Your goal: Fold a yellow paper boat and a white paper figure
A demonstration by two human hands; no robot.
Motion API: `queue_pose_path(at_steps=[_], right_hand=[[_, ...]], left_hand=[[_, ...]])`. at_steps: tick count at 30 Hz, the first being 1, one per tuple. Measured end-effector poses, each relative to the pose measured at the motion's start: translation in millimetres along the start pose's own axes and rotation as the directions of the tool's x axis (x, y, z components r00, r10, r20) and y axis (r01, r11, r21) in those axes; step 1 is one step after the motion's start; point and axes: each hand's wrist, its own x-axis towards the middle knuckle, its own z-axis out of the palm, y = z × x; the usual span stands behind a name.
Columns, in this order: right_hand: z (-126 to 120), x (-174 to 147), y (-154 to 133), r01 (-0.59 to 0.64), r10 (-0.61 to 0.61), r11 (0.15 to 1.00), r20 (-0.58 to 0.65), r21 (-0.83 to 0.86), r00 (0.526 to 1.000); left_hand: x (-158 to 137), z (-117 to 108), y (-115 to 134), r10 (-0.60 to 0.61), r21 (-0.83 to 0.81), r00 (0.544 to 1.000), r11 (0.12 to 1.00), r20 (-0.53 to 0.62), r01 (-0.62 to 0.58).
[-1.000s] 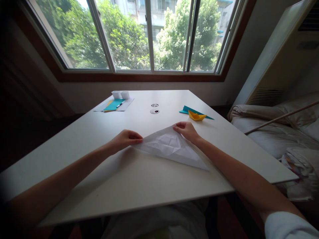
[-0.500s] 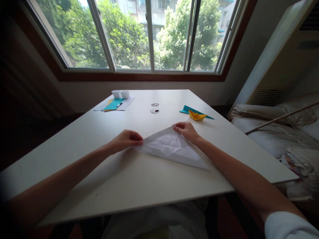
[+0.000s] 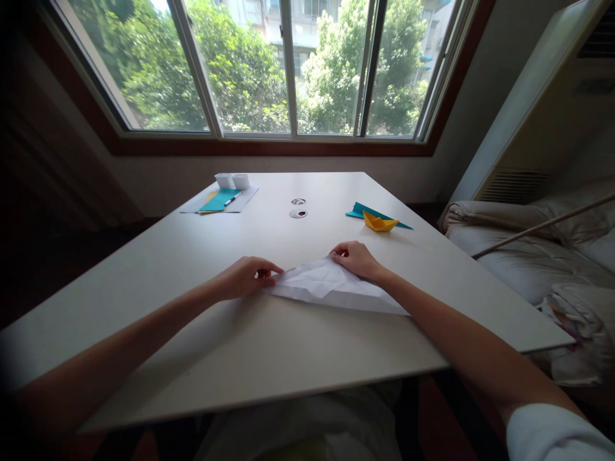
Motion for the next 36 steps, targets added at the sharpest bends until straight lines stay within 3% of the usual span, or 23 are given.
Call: queue_pose_path(at_steps=[7, 10, 12, 15, 18, 27, 36], right_hand=[[1, 0, -1, 0.015, -0.015, 0.999, 0.009, -0.046, 1.0], [1, -1, -1, 0.027, -0.027, 0.997, -0.001, -0.077, 1.0], [0, -1, -1, 0.038, -0.039, 0.995, -0.008, -0.094, 0.999], [0, 0, 0, 0.043, -0.044, 0.993, -0.01, -0.107, 0.999], [1, 0, 2, 0.041, -0.043, 0.993, -0.011, -0.112, 0.999], [1, 2, 4, 0.042, -0.043, 0.993, 0.0, -0.106, 0.999], [0, 2, 3, 0.027, -0.029, 0.997, -0.033, -0.075, 0.999]], left_hand=[[-2, -3, 3, 0.078, 0.13, 0.995, 0.988, 0.064, -0.085], [-5, -4, 7, 0.174, 0.206, 0.983, 0.961, 0.059, -0.183], [-8, -2, 12, 0.264, 0.285, 0.963, 0.92, 0.058, -0.269], [-11, 4, 21, 0.387, 0.373, 0.91, 0.83, 0.15, -0.414], [-12, 10, 28, 0.448, 0.354, 0.866, 0.791, 0.22, -0.499], [-16, 12, 32, 0.494, 0.358, 0.837, 0.756, 0.238, -0.548], [-18, 11, 37, 0.481, 0.372, 0.841, 0.754, 0.249, -0.542]])
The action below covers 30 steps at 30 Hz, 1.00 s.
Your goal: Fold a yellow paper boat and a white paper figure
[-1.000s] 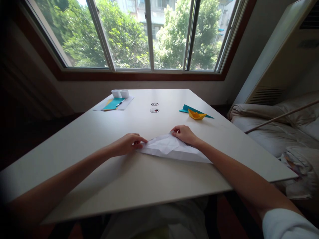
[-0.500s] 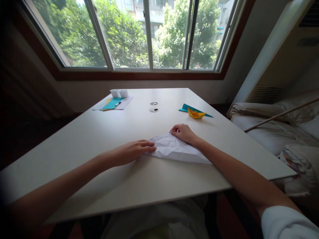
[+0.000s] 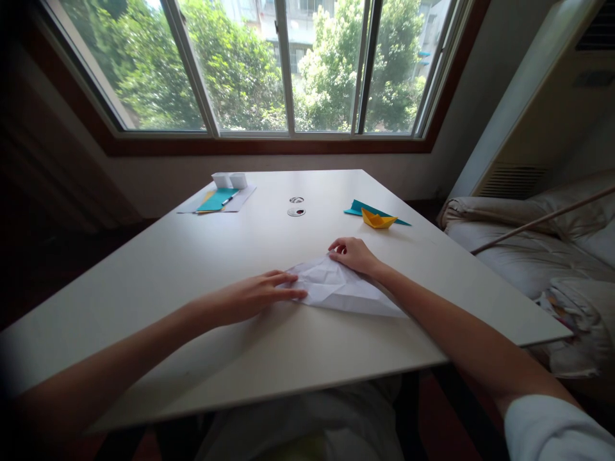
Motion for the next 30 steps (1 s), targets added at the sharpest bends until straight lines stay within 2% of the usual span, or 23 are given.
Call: queue_pose_path(at_steps=[10, 19, 24, 27, 29, 30], right_hand=[[3, 4, 4, 0.042, -0.042, 0.999, -0.015, -0.019, 0.999], [22, 42, 12, 0.103, -0.104, 0.994, 0.001, -0.036, 0.995], [23, 67, 21, 0.144, -0.138, 0.988, 0.101, -0.054, 0.985], [8, 76, 20, 0.191, -0.17, 0.979, 0.24, -0.067, 0.956], [-3, 77, 11, 0.24, -0.207, 0.967, 0.277, -0.088, 0.938], [-7, 74, 5, 0.311, -0.259, 0.937, 0.278, -0.162, 0.925]], left_hand=[[1, 3, 1, -0.001, 0.083, 1.0, 0.997, -0.002, 0.001], [1, 9, -16, -0.07, 0.104, 0.998, 0.992, -0.01, 0.07], [3, 13, -18, -0.115, 0.088, 0.993, 0.989, -0.033, 0.118], [4, 15, -17, -0.12, 0.082, 0.992, 0.989, -0.034, 0.123], [4, 15, -16, -0.121, 0.074, 0.992, 0.99, -0.028, 0.123], [4, 16, -17, -0.12, 0.071, 0.992, 0.99, -0.025, 0.122]])
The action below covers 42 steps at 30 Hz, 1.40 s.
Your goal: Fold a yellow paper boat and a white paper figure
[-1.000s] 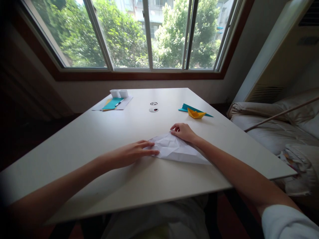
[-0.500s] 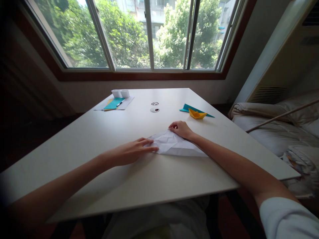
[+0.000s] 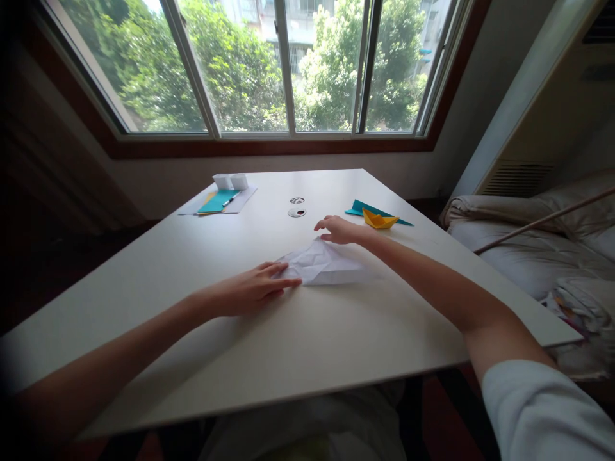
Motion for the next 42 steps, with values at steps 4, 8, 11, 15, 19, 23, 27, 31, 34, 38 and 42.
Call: queue_pose_path(at_steps=[4, 8, 11, 15, 19, 23, 27, 31, 34, 38, 42], right_hand=[[0, -13, -42, 0.091, -0.077, 0.981, 0.09, -0.172, 0.993], [21, -28, -75, 0.121, -0.086, 0.984, 0.25, -0.131, 0.964], [35, -35, -77, 0.047, -0.029, 0.997, 0.261, -0.062, 0.965], [43, -44, -68, 0.017, -0.01, 0.999, 0.203, -0.033, 0.979], [41, -56, -61, 0.033, -0.024, 0.999, 0.193, -0.042, 0.981], [37, -68, -56, 0.028, -0.016, 0.998, 0.198, -0.058, 0.98], [33, -78, -51, 0.021, -0.004, 0.996, 0.195, -0.085, 0.981], [29, -89, -49, 0.012, 0.007, 0.995, 0.185, -0.103, 0.983], [26, -97, -46, -0.004, 0.025, 0.995, 0.2, -0.104, 0.98], [23, -105, -40, -0.028, 0.05, 0.994, 0.212, -0.105, 0.976], [19, -107, -40, -0.049, 0.085, 0.984, 0.206, -0.172, 0.975]], left_hand=[[-1, 1, -3, 0.011, -0.013, 1.0, 1.0, -0.008, -0.011], [-2, 1, -7, 0.015, -0.01, 1.0, 1.0, -0.011, -0.015], [-2, -2, -9, 0.015, -0.005, 1.0, 1.0, 0.02, -0.015], [-4, -8, -8, 0.013, -0.01, 0.999, 1.0, 0.049, -0.012], [-5, -10, -7, 0.0, -0.042, 0.999, 0.999, 0.039, 0.002], [-6, -10, -8, 0.007, -0.085, 0.999, 0.996, 0.035, -0.004], [-10, -10, -10, 0.014, -0.108, 0.997, 0.994, 0.076, -0.006], [-16, -9, -9, -0.056, -0.129, 0.988, 0.989, 0.144, 0.075], [-20, -8, -6, -0.125, -0.155, 0.97, 0.975, 0.207, 0.158], [-23, -9, -5, -0.141, -0.175, 0.963, 0.967, 0.23, 0.183], [-25, -10, -5, -0.145, -0.174, 0.961, 0.967, 0.235, 0.188]])
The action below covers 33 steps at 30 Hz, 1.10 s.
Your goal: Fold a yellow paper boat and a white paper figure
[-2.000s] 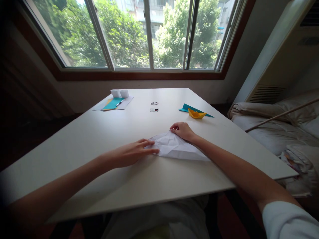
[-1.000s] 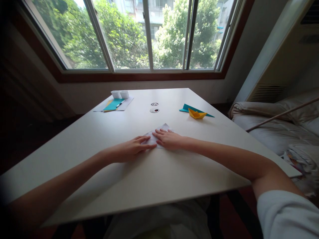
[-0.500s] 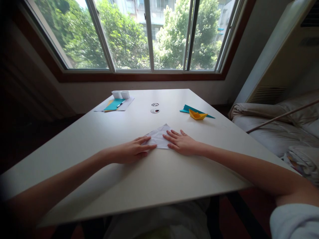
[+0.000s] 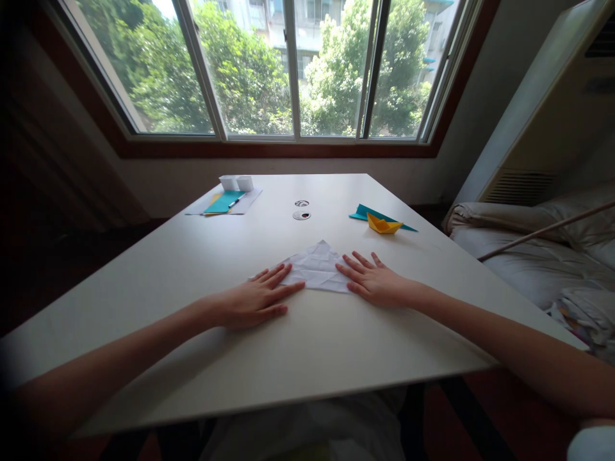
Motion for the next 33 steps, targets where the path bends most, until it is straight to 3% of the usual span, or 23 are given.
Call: queue_pose_path(at_steps=[5, 9, 11, 16, 27, 33], right_hand=[[-12, 1, -27, 0.092, -0.095, 0.995, -0.053, -0.045, 0.994], [-18, 5, -53, 0.267, -0.267, 0.963, -0.008, 0.041, 0.964], [-18, 7, -59, 0.291, -0.295, 0.95, 0.029, 0.112, 0.955], [-15, 2, -52, 0.233, -0.252, 0.955, 0.089, 0.181, 0.964], [-13, -42, -20, 0.123, -0.152, 0.974, 0.148, 0.191, 0.977], [-10, -42, -19, 0.124, -0.151, 0.974, 0.136, 0.189, 0.979]], left_hand=[[0, -3, 3, -0.01, 0.005, 1.0, 1.0, 0.003, 0.01], [2, -5, 5, -0.006, 0.019, 1.0, 1.0, -0.007, 0.006], [3, -6, 5, -0.003, 0.024, 1.0, 1.0, -0.012, 0.003], [2, -6, 3, -0.001, 0.032, 1.0, 0.999, -0.012, 0.002], [0, -10, -4, 0.03, 0.046, 0.999, 0.998, 0.02, -0.031], [-14, -5, -13, -0.043, 0.078, 0.999, 0.996, 0.027, 0.041]])
